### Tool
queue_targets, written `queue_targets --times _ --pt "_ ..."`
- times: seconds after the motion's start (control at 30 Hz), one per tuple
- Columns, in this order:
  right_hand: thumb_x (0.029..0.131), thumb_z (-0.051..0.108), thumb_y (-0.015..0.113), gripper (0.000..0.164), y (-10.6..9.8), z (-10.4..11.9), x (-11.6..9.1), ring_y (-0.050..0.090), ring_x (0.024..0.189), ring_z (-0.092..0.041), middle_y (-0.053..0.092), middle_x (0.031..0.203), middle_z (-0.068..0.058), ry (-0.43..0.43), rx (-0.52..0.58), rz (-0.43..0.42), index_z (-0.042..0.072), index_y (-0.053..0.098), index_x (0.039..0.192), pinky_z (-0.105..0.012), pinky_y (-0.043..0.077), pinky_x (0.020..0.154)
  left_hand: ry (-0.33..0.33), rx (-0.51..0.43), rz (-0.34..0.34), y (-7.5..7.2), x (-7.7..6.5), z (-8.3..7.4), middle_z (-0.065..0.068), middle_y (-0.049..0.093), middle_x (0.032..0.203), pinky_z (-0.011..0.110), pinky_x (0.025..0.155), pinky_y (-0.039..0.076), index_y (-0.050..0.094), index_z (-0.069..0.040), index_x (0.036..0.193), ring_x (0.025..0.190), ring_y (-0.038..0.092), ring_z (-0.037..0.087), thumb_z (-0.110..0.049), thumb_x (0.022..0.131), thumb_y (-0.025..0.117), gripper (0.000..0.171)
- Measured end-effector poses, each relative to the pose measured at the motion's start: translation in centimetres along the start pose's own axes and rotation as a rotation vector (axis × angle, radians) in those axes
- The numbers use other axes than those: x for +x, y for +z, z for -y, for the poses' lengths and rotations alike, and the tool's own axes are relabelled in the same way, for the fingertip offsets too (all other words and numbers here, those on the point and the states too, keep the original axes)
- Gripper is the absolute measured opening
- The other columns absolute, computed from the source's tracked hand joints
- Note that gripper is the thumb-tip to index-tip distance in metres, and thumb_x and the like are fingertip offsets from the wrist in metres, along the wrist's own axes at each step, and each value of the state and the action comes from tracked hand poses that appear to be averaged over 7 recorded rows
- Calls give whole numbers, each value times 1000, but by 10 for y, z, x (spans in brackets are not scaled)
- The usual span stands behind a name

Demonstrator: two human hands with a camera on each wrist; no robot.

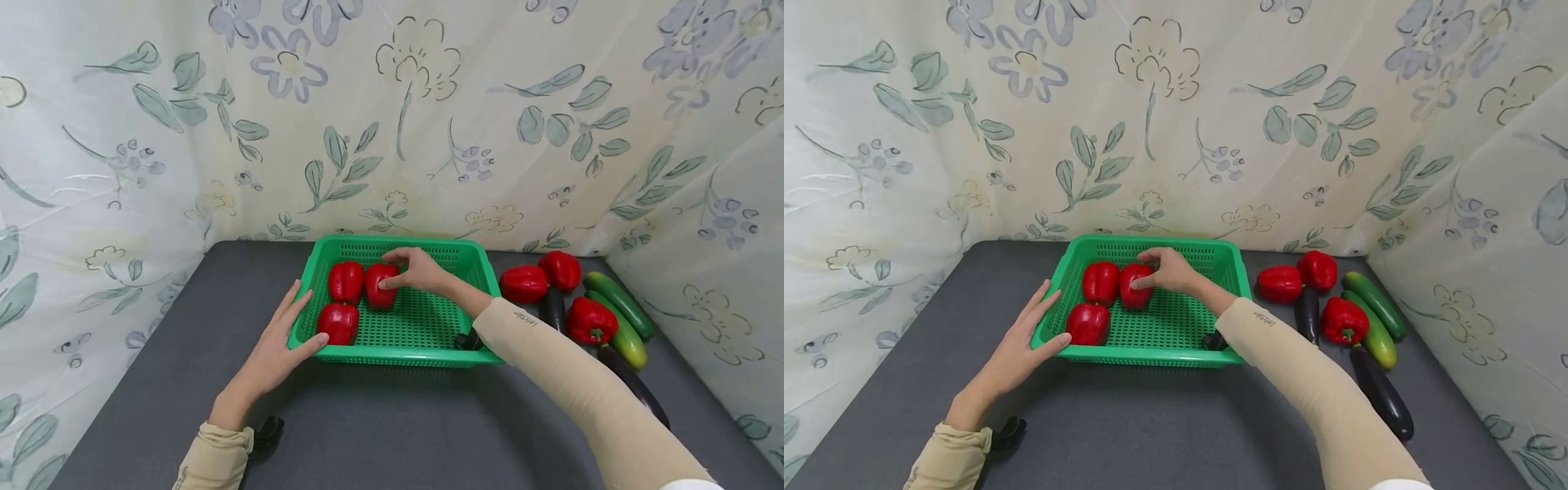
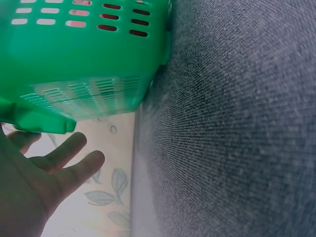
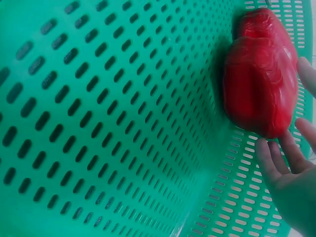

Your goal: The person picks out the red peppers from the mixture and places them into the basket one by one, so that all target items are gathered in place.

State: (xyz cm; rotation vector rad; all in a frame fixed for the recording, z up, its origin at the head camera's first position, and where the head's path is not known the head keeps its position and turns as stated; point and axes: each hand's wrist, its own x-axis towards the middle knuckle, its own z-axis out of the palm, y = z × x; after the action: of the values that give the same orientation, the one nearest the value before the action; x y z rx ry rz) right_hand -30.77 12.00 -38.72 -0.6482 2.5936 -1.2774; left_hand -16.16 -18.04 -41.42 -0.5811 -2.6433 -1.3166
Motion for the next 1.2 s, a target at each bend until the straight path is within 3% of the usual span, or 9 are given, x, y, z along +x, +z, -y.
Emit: queue_targets --times 0.47,0.7,1.2 --pt "86 33 78 61 -3 4 -1 51 116 -23 56 133 -6 38 18 -7 7 56 136 -36 51 86 -6 3 8 -1 2 -2 -5 7 163 61 95 43 29 -18 156 143 16 26 -46 89 68 83" --pt "87 35 76 61 -6 9 -4 52 117 -23 56 134 -8 57 43 -11 6 56 137 -37 50 88 -3 -5 10 0 2 -1 -4 7 163 66 100 35 29 -16 156 144 14 27 -45 90 67 81" --pt "89 34 74 63 -8 21 -7 49 122 -29 54 137 -12 27 71 -24 4 52 140 -41 48 92 -7 -4 13 -1 -2 2 -5 6 163 67 100 33 29 -17 156 145 13 27 -44 90 67 81"
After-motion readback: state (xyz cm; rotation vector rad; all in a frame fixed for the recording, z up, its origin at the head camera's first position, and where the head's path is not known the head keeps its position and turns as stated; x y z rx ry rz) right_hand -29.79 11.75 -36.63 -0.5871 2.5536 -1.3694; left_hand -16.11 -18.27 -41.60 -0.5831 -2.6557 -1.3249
